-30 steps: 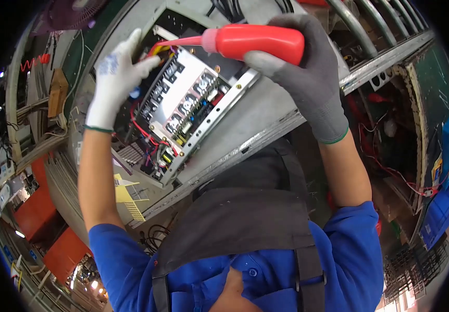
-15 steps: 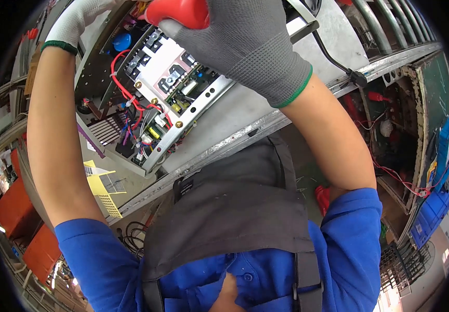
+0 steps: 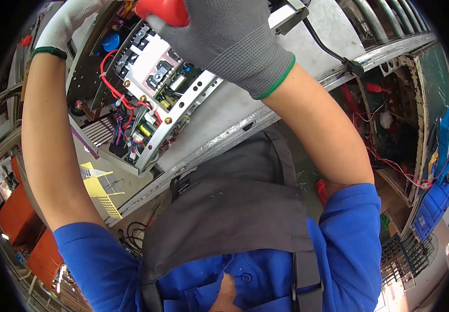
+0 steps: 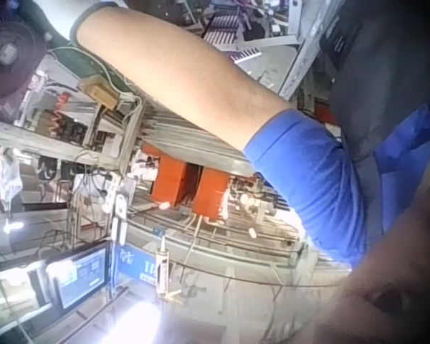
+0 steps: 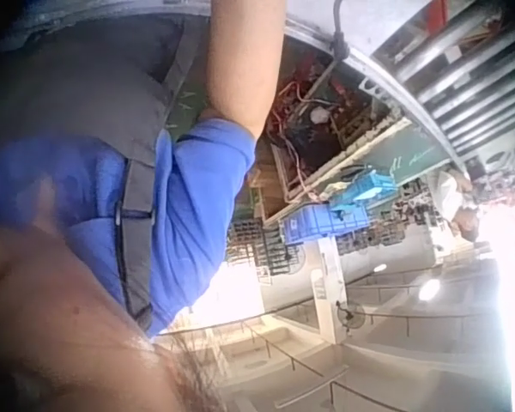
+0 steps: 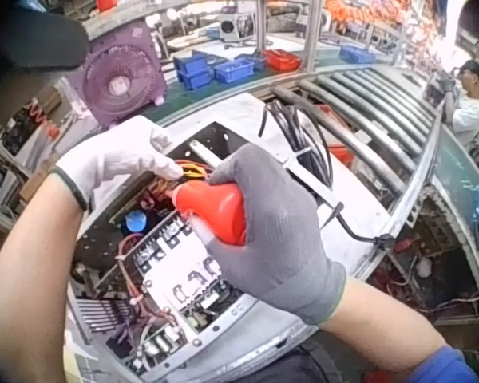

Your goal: Assembling, labeling, and applying sealant to components within a solar inverter or power electronics unit.

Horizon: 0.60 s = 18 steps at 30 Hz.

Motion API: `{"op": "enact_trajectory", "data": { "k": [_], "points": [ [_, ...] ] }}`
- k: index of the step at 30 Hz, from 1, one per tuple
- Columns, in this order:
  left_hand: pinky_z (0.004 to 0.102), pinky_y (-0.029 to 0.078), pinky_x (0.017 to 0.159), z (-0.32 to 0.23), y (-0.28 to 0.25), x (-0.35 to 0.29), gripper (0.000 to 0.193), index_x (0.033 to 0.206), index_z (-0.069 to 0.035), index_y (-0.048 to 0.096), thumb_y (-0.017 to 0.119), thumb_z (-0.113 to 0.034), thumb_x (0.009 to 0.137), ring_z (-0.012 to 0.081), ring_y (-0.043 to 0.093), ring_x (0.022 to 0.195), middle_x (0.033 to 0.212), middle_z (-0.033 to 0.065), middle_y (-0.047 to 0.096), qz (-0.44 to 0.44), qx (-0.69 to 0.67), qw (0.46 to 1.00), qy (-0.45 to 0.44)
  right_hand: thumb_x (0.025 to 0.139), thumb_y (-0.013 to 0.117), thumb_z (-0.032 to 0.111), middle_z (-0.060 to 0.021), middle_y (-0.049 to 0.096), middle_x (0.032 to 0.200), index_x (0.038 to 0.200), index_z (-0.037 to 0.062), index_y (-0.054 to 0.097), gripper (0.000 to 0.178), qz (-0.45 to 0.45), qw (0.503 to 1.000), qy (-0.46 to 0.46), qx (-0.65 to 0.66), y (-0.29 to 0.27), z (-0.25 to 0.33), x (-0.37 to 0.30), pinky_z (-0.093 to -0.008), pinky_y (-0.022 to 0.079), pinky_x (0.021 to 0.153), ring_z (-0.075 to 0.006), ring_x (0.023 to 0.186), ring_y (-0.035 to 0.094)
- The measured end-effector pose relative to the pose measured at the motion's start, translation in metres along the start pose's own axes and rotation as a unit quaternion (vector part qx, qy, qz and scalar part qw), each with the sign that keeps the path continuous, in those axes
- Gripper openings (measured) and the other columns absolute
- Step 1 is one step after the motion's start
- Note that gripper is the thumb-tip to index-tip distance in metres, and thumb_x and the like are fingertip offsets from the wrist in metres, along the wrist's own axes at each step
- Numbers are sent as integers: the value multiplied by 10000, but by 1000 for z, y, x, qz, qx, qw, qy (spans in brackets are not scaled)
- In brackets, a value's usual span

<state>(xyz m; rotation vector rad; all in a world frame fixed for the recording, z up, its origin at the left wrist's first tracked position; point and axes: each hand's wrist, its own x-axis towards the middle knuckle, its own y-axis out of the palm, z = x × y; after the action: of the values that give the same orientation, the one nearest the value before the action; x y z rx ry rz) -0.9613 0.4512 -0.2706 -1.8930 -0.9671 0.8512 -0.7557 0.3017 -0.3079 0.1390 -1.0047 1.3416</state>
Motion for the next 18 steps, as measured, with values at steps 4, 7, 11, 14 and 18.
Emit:
{"op": "enact_trajectory", "data": {
  "k": [4, 7, 11, 14, 18],
  "points": [
    [277, 416, 623, 0, 1, 1, 292, 765, -23, 648, 856, -222, 719, 72, 501, 697, 712, -38, 569, 14, -52, 998, -17, 735, 806, 52, -143, 608, 869, 1010, 40, 532, 388, -12, 1000, -6, 23, 0, -2, -1, -372, 511, 656, -321, 751, 641],
    [266, 411, 619, 0, 1, 2, 260, 752, -46, 650, 864, -191, 716, 64, 494, 692, 706, -46, 565, 18, -53, 997, -49, 733, 801, 62, -145, 599, 868, 1002, 43, 530, 382, -14, 1000, -14, 12, 2, -3, 0, -387, 511, 654, -331, 752, 639],
    [263, 423, 628, -3, 2, 1, 235, 771, -53, 668, 868, -163, 712, 65, 513, 696, 722, -38, 595, 19, -74, 997, -19, 730, 794, 72, -149, 588, 869, 985, 45, 530, 368, -3, 998, 34, 50, -2, -9, 2, -402, 507, 645, -346, 754, 634],
    [259, 432, 640, -6, 1, -2, 217, 800, -49, 681, 860, -146, 722, 66, 527, 706, 742, -36, 615, 19, -97, 995, -29, 736, 791, 81, -154, 585, 867, 978, 45, 530, 357, -25, 1000, -11, 13, -3, -12, 1, -403, 503, 641, -352, 754, 632],
    [254, 454, 682, -13, 1, -3, 206, 866, -51, 710, 848, -142, 742, 68, 554, 743, 783, -30, 648, 38, -86, 993, -75, 739, 789, 91, -154, 584, 859, 977, 44, 528, 356, -46, 998, -48, -10, 1, -17, 2, -406, 499, 643, -355, 755, 630]
  ]
}}
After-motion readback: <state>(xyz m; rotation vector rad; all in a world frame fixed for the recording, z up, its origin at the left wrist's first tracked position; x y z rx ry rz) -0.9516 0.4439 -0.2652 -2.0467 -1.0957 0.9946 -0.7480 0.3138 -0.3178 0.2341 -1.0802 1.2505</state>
